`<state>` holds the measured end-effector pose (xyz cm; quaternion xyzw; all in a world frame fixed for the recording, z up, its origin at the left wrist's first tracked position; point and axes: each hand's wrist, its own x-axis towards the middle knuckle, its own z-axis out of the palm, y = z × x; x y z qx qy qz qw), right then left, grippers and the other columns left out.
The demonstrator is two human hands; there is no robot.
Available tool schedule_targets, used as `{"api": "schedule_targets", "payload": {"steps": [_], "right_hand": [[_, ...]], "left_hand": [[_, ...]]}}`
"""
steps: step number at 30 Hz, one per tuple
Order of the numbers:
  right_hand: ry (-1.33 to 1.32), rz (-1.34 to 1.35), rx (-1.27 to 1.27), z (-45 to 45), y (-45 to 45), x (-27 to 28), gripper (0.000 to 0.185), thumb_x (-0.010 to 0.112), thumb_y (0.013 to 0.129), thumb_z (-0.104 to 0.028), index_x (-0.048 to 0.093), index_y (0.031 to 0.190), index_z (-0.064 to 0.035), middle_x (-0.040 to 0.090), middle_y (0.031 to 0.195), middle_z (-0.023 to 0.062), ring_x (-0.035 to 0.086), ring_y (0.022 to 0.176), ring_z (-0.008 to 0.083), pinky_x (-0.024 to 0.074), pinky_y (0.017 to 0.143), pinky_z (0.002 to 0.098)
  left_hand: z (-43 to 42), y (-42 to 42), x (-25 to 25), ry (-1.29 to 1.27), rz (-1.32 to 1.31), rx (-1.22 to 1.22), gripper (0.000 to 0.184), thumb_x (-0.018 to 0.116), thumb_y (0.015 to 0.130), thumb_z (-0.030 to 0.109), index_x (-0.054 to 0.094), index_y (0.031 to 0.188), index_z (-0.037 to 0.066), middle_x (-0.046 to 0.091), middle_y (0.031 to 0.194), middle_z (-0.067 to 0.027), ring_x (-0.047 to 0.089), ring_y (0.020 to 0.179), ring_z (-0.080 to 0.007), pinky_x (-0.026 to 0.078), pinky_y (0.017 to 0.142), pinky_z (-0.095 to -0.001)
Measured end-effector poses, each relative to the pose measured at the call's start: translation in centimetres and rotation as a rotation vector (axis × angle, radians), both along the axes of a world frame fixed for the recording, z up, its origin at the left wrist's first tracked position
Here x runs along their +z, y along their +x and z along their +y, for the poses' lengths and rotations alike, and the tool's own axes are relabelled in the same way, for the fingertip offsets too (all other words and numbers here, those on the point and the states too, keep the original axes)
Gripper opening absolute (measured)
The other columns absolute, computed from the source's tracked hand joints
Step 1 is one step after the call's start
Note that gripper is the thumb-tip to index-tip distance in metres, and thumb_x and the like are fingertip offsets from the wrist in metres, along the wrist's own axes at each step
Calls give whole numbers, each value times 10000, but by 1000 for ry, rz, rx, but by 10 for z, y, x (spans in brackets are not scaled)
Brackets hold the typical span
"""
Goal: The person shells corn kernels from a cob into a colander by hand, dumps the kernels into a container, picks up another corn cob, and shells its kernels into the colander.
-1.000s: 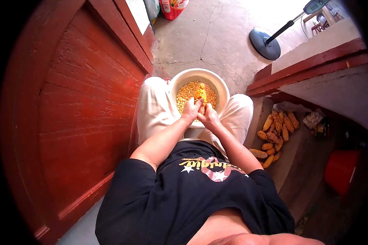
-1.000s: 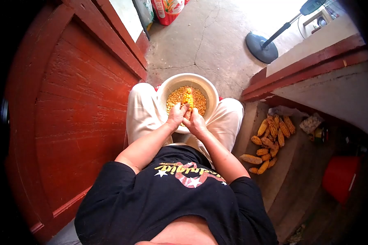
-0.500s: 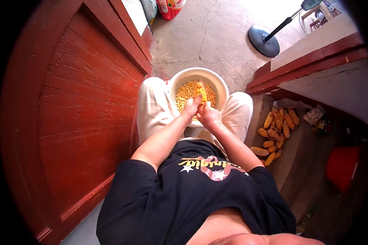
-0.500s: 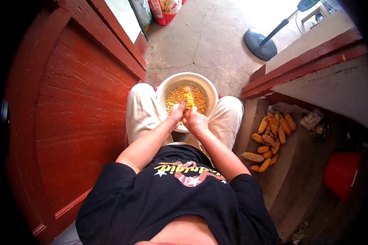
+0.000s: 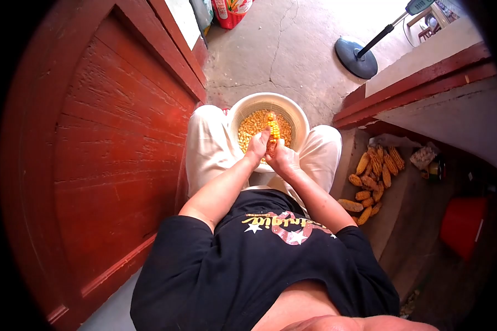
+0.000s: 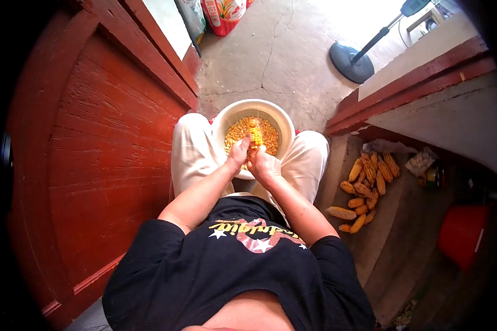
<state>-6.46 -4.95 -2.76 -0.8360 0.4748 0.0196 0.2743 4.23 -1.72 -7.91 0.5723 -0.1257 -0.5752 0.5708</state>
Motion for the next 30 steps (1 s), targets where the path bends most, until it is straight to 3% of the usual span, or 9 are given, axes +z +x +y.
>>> {"api": "schedule_targets", "payload": {"steps": [4,11,13,15,17,19,24,29,30], "right_hand": [[39,37,12,6,5,13,432,590,743,-346,423,958,-10,615,707,223,622,695,371,489,646,464],[149,-39,-73,-7,-1,-7,475,608,725,-372,448,972,1,611,785,260,611,767,389,474,715,472],[112,-14,-74,-7,-3,-5,477,619,717,-370,454,967,2,612,783,259,613,768,385,478,702,468],[79,-18,-40,-7,-4,1,459,605,728,-368,459,964,-3,615,775,249,617,758,377,482,688,465],[80,-5,-30,-5,-1,3,445,595,735,-363,459,962,-6,617,768,243,618,751,375,481,685,466],[81,12,-19,-3,2,6,431,584,741,-359,459,961,-10,619,761,237,620,745,373,481,683,467],[71,8,-24,-1,-2,0,403,578,744,-342,453,941,-13,619,752,234,619,741,374,481,685,468],[16,-25,-6,-2,-8,2,451,588,751,-385,454,937,3,609,728,247,612,712,391,479,656,479],[-7,-20,17,-3,-8,3,442,588,752,-379,449,934,-1,611,714,237,614,696,385,481,646,476]], "left_hand": [[-10,2,13,241,-492,-57,511,511,854,489,587,903,-14,604,805,-70,557,719,-129,446,636,-268],[-6,3,-27,54,-602,-100,346,482,902,347,587,857,21,596,763,-40,528,664,-123,444,633,-273],[-8,0,-35,-24,-448,-48,296,466,905,304,579,887,30,602,792,-39,544,671,-133,448,628,-275],[-5,-2,-18,-63,180,102,317,479,898,333,566,926,29,608,828,-41,569,709,-144,450,631,-271],[-3,-5,-4,-121,214,75,391,524,866,387,554,937,3,613,838,-82,588,729,-176,456,646,-293],[-2,-7,11,142,-640,-72,560,587,790,478,528,917,-64,608,811,-214,605,745,-314,463,686,-396],[-1,1,-11,31,-749,-216,428,578,825,373,536,892,-48,606,795,-195,595,748,-227,457,671,-352],[1,4,-20,-89,-618,-226,375,527,870,339,544,987,-17,618,865,-130,596,792,-200,460,698,-317],[1,2,-22,-126,-274,-129,404,535,862,384,549,997,4,616,881,-106,592,799,-179,466,683,-311]]}}
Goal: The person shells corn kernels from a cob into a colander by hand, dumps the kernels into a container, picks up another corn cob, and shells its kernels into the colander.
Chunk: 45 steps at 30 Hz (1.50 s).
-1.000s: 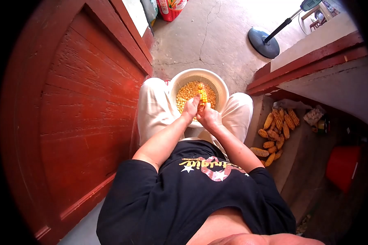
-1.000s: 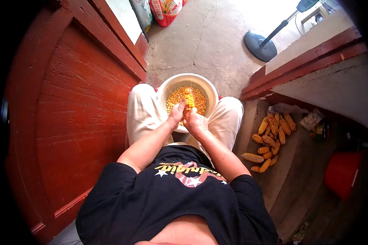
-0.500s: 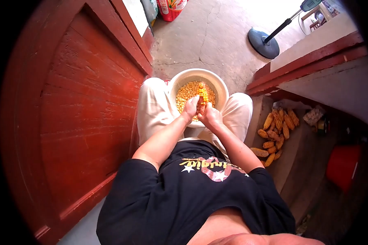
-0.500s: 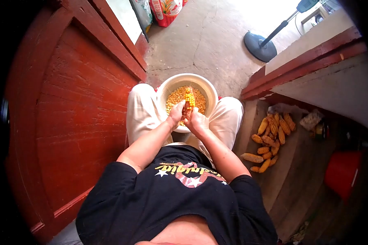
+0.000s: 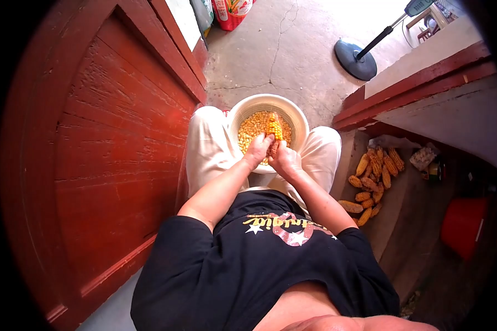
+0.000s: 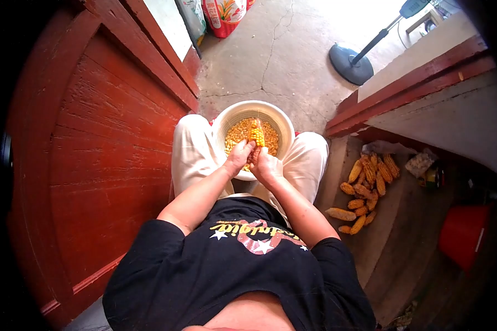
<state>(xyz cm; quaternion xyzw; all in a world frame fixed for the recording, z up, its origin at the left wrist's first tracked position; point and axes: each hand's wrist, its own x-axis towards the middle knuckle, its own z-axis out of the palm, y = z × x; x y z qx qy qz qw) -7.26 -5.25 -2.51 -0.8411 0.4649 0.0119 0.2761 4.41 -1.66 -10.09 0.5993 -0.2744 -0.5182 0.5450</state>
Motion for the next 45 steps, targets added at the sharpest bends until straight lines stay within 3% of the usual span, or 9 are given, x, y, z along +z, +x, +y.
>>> {"api": "schedule_targets", "payload": {"steps": [1,3,9,14,18,27,29,30,45], "right_hand": [[-23,3,23,-1,0,1,434,588,753,-374,444,932,-5,612,700,227,616,679,379,483,636,473],[-4,56,41,2,7,13,416,578,761,-358,433,940,-11,612,699,218,618,684,374,483,643,470],[32,2,8,4,13,5,387,556,776,-326,420,955,-11,612,714,223,614,696,385,478,658,475],[143,-63,-54,2,4,-10,363,552,760,-286,424,962,-12,603,770,265,598,759,410,464,693,496],[140,-49,-43,0,3,-5,372,571,751,-284,426,954,-9,601,779,271,596,760,414,460,692,502],[70,-76,-41,-6,-5,-14,459,646,725,-370,429,937,-26,605,746,241,594,736,407,462,654,494],[91,-34,-37,-2,0,3,444,643,723,-350,429,942,-28,605,750,243,594,736,406,462,656,493],[109,8,-32,-1,3,8,431,641,722,-330,428,946,-30,605,754,246,595,736,406,462,657,492],[156,71,-35,1,1,7,386,603,726,-253,457,991,-14,610,832,254,600,816,393,463,728,476]], "left_hand": [[0,-1,4,-25,350,72,433,542,853,428,553,1008,25,614,897,-82,588,806,-158,472,667,-305],[-2,2,40,158,486,74,545,555,803,534,561,1005,27,612,861,-71,584,767,-130,482,627,-302],[-19,0,23,372,-375,164,658,551,785,570,595,820,-85,621,753,-154,604,693,-237,464,603,-351],[-6,2,25,160,-480,89,551,533,825,484,599,787,-61,601,719,-261,615,733,-371,459,632,-412],[-5,1,25,144,-467,104,508,520,845,435,591,811,-66,595,732,-266,612,730,-354,458,649,-399],[-5,3,12,-49,243,26,417,498,872,408,582,891,0,611,798,-74,596,717,-176,481,647,-310],[-4,9,37,215,477,23,475,504,849,502,587,896,37,605,807,-57,590,699,-153,496,617,-317],[-11,5,1,179,428,123,534,505,813,567,584,905,47,605,792,-47,595,659,-157,502,567,-317],[7,1,21,71,588,14,390,536,853,422,559,1027,73,617,903,-28,612,773,-136,516,671,-287]]}}
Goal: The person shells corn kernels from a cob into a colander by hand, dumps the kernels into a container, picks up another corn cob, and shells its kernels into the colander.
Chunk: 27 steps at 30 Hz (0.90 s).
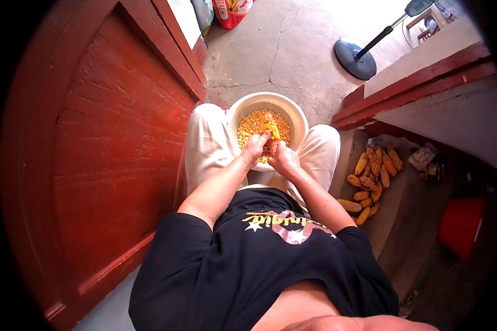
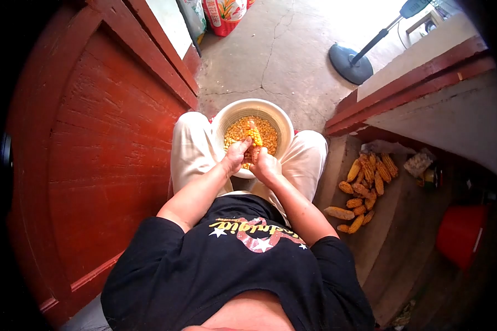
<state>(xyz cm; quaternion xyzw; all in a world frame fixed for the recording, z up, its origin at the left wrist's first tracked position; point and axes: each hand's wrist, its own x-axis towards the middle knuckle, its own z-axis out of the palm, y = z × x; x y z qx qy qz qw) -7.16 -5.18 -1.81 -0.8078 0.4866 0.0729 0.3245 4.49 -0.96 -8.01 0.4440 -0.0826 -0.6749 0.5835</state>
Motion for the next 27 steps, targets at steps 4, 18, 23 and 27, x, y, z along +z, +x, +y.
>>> {"api": "schedule_targets", "payload": {"steps": [4,18,23,27], "right_hand": [[-44,56,55,4,11,5,345,537,788,-287,461,972,-5,621,822,240,617,799,368,473,724,458],[-99,2,32,3,6,-3,378,577,754,-283,438,962,0,621,768,229,619,766,371,470,712,467],[-80,1,69,11,8,-2,324,545,754,-225,430,953,4,616,733,229,619,732,376,471,696,468],[-57,-12,94,10,0,-2,336,564,736,-222,436,954,0,620,775,231,616,765,375,470,708,465]], "left_hand": [[-9,-17,36,309,-706,91,650,577,750,601,582,921,-27,616,790,-108,581,703,-197,463,615,-336],[-16,-8,-24,-4,-353,238,543,533,832,497,602,885,-39,621,780,-122,580,676,-205,456,633,-337],[-17,-3,-4,299,-587,136,613,626,752,528,596,896,-67,626,810,-138,586,705,-199,459,627,-336],[-12,-7,1,144,-544,172,489,641,788,406,582,903,-66,615,794,-120,577,694,-176,459,612,-319]]}}
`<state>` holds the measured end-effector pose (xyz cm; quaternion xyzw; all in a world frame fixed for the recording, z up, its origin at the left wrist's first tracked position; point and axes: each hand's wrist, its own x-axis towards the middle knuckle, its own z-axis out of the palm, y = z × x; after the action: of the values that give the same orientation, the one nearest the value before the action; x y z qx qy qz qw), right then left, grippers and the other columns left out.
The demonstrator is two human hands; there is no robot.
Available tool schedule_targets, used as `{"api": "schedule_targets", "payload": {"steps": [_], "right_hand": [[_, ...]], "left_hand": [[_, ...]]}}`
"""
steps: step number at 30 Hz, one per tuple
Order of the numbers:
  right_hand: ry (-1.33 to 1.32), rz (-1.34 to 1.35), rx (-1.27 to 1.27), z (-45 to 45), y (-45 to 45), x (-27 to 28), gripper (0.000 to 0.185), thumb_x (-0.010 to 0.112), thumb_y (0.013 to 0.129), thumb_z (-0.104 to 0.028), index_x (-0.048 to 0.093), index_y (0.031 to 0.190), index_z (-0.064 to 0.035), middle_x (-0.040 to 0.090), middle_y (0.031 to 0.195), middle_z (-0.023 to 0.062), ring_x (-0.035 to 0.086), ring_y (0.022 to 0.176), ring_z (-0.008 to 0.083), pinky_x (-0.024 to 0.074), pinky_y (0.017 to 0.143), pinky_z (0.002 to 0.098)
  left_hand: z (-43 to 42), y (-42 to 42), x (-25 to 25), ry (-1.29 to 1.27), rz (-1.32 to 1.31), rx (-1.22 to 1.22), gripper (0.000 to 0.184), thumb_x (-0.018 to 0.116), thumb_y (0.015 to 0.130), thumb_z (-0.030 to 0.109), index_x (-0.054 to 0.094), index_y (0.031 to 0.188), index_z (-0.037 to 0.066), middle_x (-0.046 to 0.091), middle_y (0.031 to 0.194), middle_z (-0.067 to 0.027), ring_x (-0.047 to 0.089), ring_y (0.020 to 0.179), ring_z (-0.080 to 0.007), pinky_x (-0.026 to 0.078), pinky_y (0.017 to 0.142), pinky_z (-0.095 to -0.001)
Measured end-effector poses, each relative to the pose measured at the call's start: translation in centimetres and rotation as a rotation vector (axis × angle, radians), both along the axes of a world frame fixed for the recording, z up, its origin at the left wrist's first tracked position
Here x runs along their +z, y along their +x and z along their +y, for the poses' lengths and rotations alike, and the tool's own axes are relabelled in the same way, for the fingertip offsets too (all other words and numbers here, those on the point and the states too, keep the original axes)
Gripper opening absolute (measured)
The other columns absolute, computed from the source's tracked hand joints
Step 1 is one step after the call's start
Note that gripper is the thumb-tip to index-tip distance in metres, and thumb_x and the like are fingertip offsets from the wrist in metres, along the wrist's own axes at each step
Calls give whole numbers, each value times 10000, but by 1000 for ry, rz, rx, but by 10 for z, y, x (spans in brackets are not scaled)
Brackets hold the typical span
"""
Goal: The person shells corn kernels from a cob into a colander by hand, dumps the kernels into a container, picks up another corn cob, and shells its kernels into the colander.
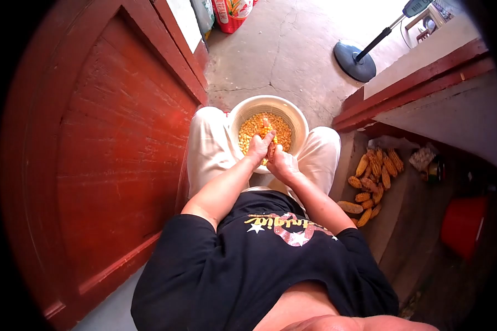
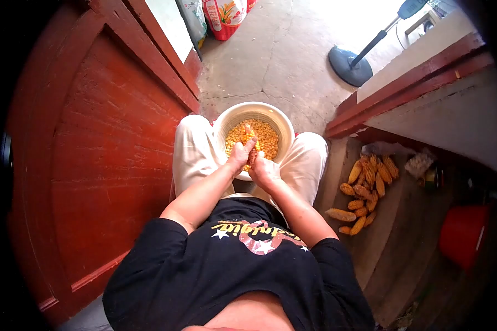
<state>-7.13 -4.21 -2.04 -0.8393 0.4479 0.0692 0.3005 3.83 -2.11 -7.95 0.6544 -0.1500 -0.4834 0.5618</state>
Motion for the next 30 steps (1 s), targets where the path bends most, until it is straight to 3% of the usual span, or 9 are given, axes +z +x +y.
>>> {"api": "schedule_targets", "payload": {"steps": [7,11,12,15,17,19,23,24,30], "right_hand": [[79,41,-65,-10,-3,-6,399,612,725,-255,446,999,-18,618,838,239,606,820,380,474,731,456],[73,15,-80,-14,-4,6,416,625,716,-289,455,979,-15,611,838,245,597,827,385,461,728,468],[67,31,-68,-14,-4,10,412,627,713,-284,454,975,-16,610,835,246,597,824,386,462,727,469],[51,28,-68,-10,-2,-3,399,628,706,-260,450,965,-14,609,825,249,597,815,388,463,725,469],[61,13,-89,-7,1,0,393,626,703,-251,450,961,-13,608,823,250,597,812,390,463,724,468],[73,-4,-118,-7,1,1,387,624,701,-242,449,958,-12,608,822,252,597,808,392,464,722,468],[86,4,-93,-7,0,-3,387,621,700,-235,451,964,-10,608,823,250,596,812,393,464,723,467],[95,10,-91,-7,-1,-5,389,623,699,-235,452,967,-10,609,823,249,595,813,393,464,722,467],[87,-6,-95,-10,-3,-9,423,634,695,-263,440,986,-24,614,845,239,600,825,384,466,730,465]], "left_hand": [[2,4,-7,-101,147,-108,324,596,834,266,557,912,-46,597,829,-82,561,730,-143,472,603,-292],[4,19,30,34,378,-328,365,568,829,369,550,997,46,602,884,-64,601,785,-181,523,602,-372],[3,24,23,55,469,-369,420,547,820,485,553,1006,109,608,882,-55,606,809,-178,524,659,-430],[-3,26,33,160,599,-207,467,551,793,547,560,974,117,610,867,-47,614,766,-172,530,641,-418],[-6,18,13,118,500,-165,556,608,744,560,552,978,59,601,838,-62,609,715,-189,526,585,-371],[-7,12,3,-40,211,-139,513,626,764,502,544,979,44,594,833,-67,592,695,-158,501,556,-327],[-2,8,8,-45,301,-132,358,611,824,305,512,1026,26,580,812,-53,569,674,-134,478,548,-289],[-4,10,0,-49,312,-148,301,580,840,244,477,1072,83,579,844,-38,594,694,-150,514,537,-304],[7,14,20,-82,508,-200,283,547,855,258,477,1097,130,576,909,-32,589,766,-169,513,661,-346]]}}
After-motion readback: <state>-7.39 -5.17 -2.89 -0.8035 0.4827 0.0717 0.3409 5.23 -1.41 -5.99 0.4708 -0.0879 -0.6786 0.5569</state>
